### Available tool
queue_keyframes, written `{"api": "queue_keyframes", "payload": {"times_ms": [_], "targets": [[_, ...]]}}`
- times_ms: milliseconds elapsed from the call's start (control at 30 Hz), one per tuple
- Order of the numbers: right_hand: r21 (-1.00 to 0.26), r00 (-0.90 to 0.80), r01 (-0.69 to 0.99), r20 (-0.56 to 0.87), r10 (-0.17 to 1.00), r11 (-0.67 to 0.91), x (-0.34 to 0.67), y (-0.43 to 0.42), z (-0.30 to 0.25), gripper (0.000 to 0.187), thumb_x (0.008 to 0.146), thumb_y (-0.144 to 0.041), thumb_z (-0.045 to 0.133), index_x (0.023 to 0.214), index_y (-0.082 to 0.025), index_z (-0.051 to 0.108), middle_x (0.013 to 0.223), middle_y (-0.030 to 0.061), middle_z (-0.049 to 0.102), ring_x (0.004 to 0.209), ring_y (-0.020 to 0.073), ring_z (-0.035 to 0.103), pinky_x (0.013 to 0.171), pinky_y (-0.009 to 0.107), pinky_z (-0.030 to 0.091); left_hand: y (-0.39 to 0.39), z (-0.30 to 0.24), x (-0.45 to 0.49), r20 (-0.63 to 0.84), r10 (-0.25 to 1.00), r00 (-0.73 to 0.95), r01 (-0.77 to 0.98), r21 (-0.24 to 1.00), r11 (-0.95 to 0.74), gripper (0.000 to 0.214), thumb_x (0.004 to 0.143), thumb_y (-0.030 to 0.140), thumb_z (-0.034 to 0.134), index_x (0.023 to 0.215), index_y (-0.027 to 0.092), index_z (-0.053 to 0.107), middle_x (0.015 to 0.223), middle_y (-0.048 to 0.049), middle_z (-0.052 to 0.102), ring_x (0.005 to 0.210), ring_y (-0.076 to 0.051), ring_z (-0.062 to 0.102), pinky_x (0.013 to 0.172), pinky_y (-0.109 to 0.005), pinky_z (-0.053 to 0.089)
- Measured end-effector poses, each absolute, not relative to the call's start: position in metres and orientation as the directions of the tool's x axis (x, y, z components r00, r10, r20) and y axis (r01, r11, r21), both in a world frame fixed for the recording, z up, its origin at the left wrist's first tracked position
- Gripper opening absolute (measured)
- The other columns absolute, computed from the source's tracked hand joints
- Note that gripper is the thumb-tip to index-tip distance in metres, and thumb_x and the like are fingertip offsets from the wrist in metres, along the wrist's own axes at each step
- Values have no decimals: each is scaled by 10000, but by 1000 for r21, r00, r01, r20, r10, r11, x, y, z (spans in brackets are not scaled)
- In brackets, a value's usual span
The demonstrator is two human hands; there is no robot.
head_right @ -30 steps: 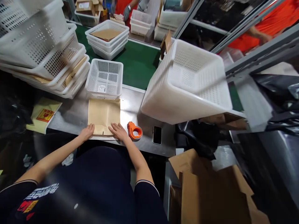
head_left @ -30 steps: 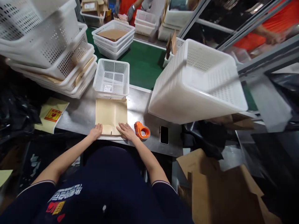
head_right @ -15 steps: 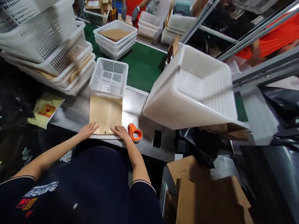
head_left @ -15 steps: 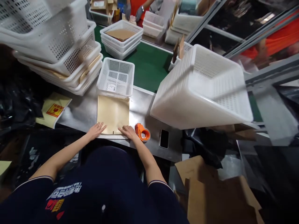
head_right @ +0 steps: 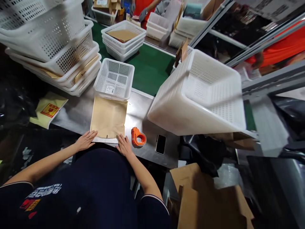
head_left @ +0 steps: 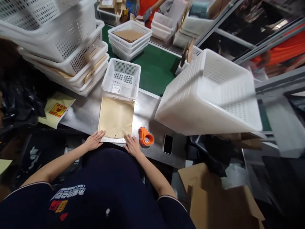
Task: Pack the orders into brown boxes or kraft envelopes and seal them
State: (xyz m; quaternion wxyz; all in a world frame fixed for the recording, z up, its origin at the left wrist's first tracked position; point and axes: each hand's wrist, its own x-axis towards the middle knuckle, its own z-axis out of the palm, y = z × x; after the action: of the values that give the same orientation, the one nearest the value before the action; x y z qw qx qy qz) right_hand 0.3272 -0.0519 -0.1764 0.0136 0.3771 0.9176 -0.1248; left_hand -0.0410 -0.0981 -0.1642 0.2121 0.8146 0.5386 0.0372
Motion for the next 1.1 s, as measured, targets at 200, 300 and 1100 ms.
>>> {"api": "queue_keyframes", "payload": {"times_ms": [200,300,1100], "targets": [[-299,-705,696,-111,700,653,317,-49,-186,467,1057,-293,532,1499,-152,583,1587,174,544,1512,301,482,1273,531,362,-92,-164,-33,-183,893,411,890,291,-350,606,957,69,382,1506,200,601,1572,-163,561,1472,-309,510,1198,-436,407],[-366,-636,743,-126,762,560,316,-48,-185,439,1056,-285,542,1482,-189,596,1550,146,591,1479,283,526,1302,566,283,-91,-156,-28,-168,894,415,894,258,-366,569,976,92,432,1509,207,595,1550,-188,568,1438,-330,528,1179,-472,415],[-195,-111,981,-513,852,10,281,-1,-121,417,1009,-512,595,1134,-180,815,1186,174,780,1164,294,659,990,365,418,-47,-139,-37,-358,933,39,877,460,140,289,909,396,664,739,175,742,1023,-114,697,1060,-277,649,995,-355,503]]}}
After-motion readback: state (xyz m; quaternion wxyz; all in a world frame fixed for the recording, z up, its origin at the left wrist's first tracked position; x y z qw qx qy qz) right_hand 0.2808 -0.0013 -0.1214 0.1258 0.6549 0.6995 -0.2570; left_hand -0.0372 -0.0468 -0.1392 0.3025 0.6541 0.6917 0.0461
